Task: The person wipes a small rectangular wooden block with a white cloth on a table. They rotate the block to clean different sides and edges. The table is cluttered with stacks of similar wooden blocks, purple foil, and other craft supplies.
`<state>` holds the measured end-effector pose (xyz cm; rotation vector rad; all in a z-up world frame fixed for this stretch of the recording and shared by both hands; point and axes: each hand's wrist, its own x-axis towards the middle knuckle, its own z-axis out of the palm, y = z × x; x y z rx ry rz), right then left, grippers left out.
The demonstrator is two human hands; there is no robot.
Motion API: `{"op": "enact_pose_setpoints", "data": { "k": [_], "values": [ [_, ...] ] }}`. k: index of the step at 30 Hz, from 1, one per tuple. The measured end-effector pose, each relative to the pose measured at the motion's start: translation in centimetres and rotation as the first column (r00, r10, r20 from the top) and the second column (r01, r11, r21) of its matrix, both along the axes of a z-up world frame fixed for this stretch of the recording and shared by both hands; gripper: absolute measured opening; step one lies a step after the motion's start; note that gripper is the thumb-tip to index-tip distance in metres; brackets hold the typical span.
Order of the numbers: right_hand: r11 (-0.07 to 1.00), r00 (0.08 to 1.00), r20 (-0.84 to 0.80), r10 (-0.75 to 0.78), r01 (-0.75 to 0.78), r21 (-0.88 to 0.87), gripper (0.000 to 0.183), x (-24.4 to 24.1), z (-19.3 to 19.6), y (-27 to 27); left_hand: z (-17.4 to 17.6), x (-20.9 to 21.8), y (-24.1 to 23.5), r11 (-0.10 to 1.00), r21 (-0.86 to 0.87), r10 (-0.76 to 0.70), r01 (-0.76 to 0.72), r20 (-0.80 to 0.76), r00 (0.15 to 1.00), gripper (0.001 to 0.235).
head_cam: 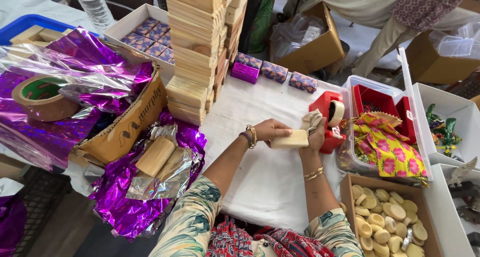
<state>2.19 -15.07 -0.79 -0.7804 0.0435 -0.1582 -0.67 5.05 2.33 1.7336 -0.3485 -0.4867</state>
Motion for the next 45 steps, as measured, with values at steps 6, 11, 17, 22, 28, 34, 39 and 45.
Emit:
{"op": "enact_pose_setpoints", "data": {
  "k": [6,11,17,22,28,34,39,45],
  "values": [
    [0.988,0.987,0.144,-0.071,0.090,-0.127,0.035,-1.4,1.6,1.9,-4.9,3.9,-0.6,0.943,-0.300,0.146,-0.146,-0.023,0.989,0.061],
    [0.767,0.936,0.350,-0.028,0.245,-0.593,0.026,-4.6,1.4,5.4,-2.8,2.4,-0.6,0.827,-0.450,0.267,-0.337,-0.213,0.940,0.062],
    [0.450,0.845,0.516,0.139,0.410,-0.793,0.022,-6.6,3.8,6.2,-0.2,1.3,-0.2,0.824,-0.439,0.292,-0.357,-0.210,0.933,0.057],
    [0.364,0.804,0.595,0.025,0.547,-0.754,0.022,-4.9,3.8,4.3,-2.8,2.3,-2.0,0.846,-0.468,0.217,-0.255,-0.133,0.967,0.058],
    [0.571,0.862,0.481,-0.159,0.478,-0.667,0.023,-3.9,2.3,4.2,0.7,-0.6,-1.5,0.895,-0.407,0.115,-0.182,-0.182,0.976,0.069],
    [0.561,0.937,0.348,0.034,0.270,-0.782,0.022,-6.8,2.5,6.7,-2.9,2.7,1.7,0.693,-0.707,0.067,-0.141,-0.132,0.989,0.066],
    [0.553,0.863,0.501,0.067,0.386,-0.738,0.023,-6.0,3.1,6.2,-6.3,5.1,-0.8,0.890,-0.454,0.227,-0.043,0.359,0.905,0.038],
    [0.674,0.865,0.451,-0.219,0.468,-0.572,0.024,-3.4,2.6,3.0,-4.9,1.9,-5.3,0.905,-0.388,0.249,-0.174,0.153,0.956,0.053]
  ]
}}
